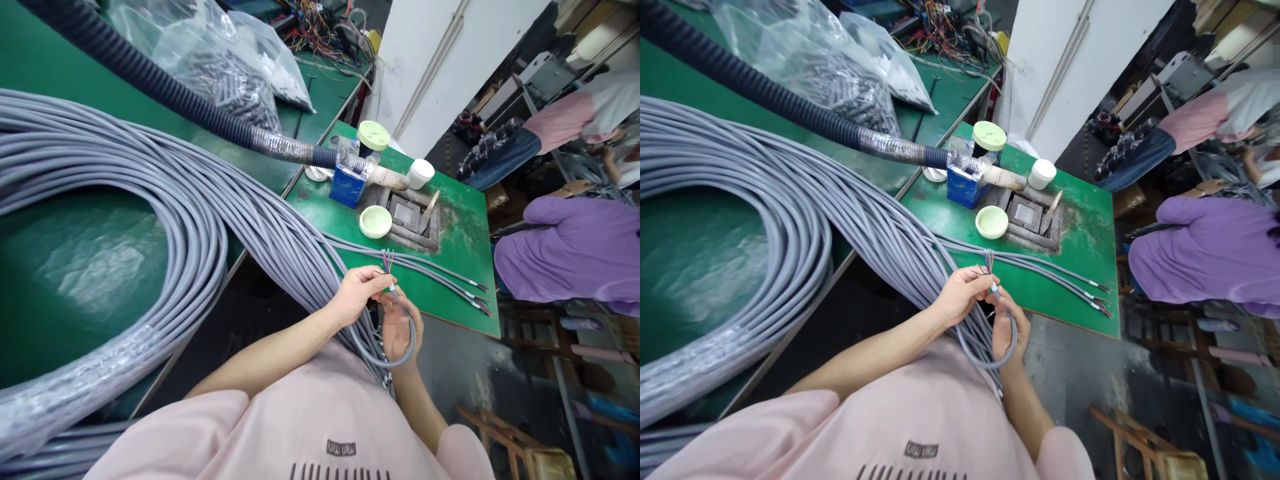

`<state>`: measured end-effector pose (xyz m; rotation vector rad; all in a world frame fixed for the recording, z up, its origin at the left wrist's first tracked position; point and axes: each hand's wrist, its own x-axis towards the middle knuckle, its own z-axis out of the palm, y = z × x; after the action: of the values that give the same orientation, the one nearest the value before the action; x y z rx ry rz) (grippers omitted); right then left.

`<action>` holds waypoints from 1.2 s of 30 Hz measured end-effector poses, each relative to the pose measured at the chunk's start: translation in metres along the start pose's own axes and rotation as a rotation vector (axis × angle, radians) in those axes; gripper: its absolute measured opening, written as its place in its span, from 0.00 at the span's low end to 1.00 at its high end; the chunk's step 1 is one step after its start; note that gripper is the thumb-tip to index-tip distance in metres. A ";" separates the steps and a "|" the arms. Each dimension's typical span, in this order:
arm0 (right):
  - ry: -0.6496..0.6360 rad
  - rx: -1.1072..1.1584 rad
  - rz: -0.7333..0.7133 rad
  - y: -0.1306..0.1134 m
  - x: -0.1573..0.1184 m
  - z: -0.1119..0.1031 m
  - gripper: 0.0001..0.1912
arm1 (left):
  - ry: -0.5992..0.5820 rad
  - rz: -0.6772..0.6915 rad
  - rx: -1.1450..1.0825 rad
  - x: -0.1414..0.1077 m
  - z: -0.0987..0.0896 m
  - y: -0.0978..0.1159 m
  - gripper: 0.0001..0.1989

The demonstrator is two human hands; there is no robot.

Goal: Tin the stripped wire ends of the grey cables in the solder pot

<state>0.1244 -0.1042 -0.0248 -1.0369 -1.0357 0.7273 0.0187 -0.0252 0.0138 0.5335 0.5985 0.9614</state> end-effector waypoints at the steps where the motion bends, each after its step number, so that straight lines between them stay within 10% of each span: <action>1: -0.002 0.047 0.022 0.001 0.001 0.002 0.12 | 0.004 0.005 0.014 0.000 0.000 0.000 0.17; 36: -0.049 0.446 0.375 0.018 -0.009 0.009 0.13 | 0.060 0.038 0.290 -0.010 0.005 0.010 0.20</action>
<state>0.1119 -0.1026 -0.0434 -0.8290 -0.6766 1.2319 0.0119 -0.0301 0.0263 0.7780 0.7898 0.9345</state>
